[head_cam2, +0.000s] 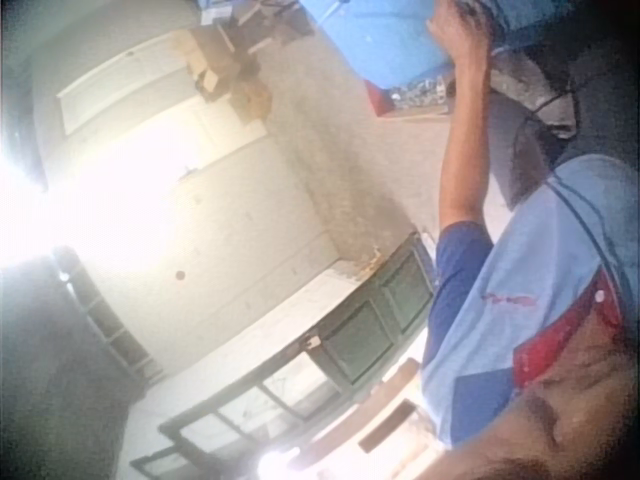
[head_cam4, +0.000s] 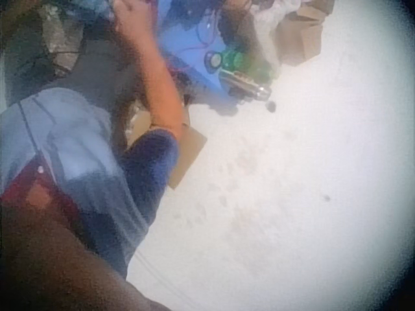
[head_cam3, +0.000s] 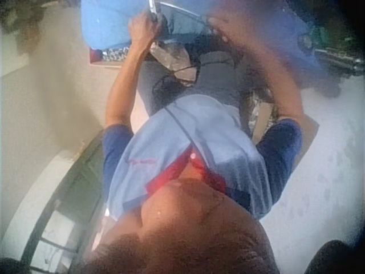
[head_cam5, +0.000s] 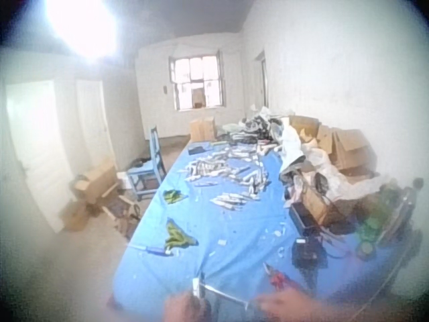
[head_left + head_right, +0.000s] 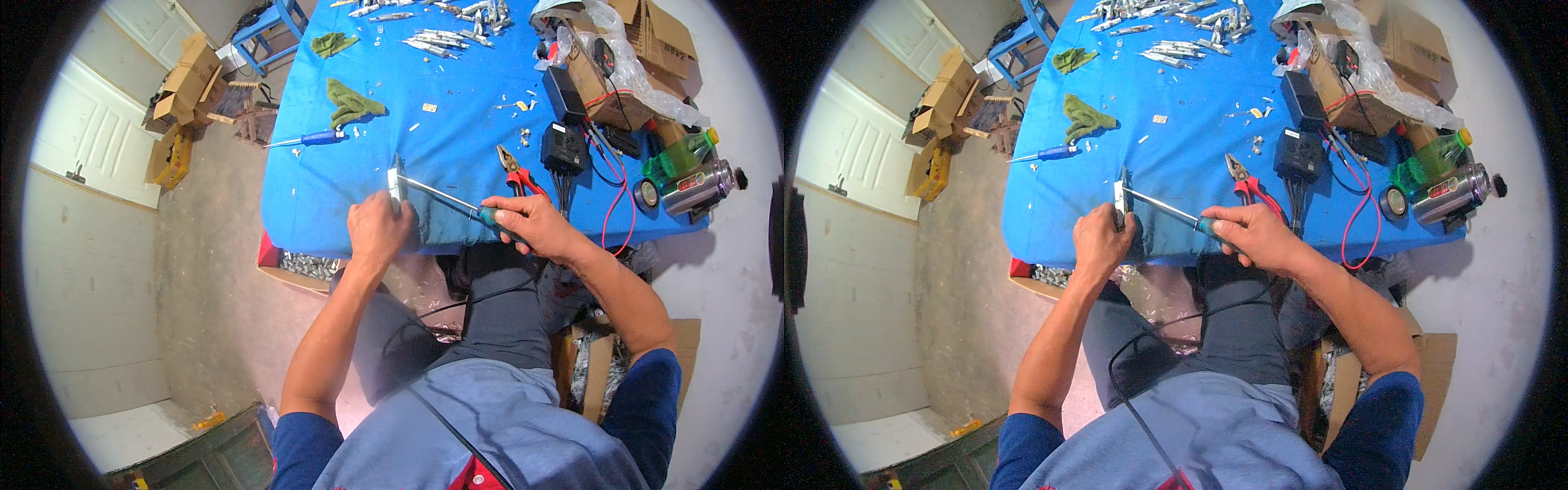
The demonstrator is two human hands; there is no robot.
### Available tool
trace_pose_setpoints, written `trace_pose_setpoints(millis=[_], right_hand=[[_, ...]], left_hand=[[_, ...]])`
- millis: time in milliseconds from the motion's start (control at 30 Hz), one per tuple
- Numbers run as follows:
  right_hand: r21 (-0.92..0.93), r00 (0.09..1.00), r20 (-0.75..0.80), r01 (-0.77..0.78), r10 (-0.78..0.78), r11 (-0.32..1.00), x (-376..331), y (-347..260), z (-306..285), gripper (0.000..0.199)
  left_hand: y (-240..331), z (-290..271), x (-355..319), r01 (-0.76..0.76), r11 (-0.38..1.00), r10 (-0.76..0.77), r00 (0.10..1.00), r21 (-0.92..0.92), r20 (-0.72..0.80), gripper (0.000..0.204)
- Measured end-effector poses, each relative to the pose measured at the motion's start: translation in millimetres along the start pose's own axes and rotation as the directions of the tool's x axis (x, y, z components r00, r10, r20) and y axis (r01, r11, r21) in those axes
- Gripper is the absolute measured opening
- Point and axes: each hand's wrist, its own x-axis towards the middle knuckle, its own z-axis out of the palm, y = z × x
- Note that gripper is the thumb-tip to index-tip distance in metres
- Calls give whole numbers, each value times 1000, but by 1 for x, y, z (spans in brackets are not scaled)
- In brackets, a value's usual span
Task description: The person assembles small metal components using a screwdriver and pliers, picking them from a cardboard box and placing them on their lap while sitting on the floor.
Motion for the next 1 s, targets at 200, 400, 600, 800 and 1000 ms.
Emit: trace_pose_setpoints(millis=[200,400,600,800,1000], right_hand=[[156,994,20,-113,111,981,-15,-9,0,35],[-541,858,-68,397,-509,741,-36,7,7,40],[-60,909,-306,279,-284,958,-53,-8,18,38],[125,924,-289,296,-251,947,7,12,61,28],[416,945,-193,324,-266,850,54,12,106,31]], left_hand=[[2,-4,-1,16,1000,-16,1000,-22,4,37],[-2,-6,-13,78,986,-75,997,-147,27,43],[-25,-5,-22,353,737,-280,936,-577,215,47],[5,-40,-52,563,259,-125,825,-784,551,42],[26,-35,-86,611,-17,-3,791,-791,611,44]])
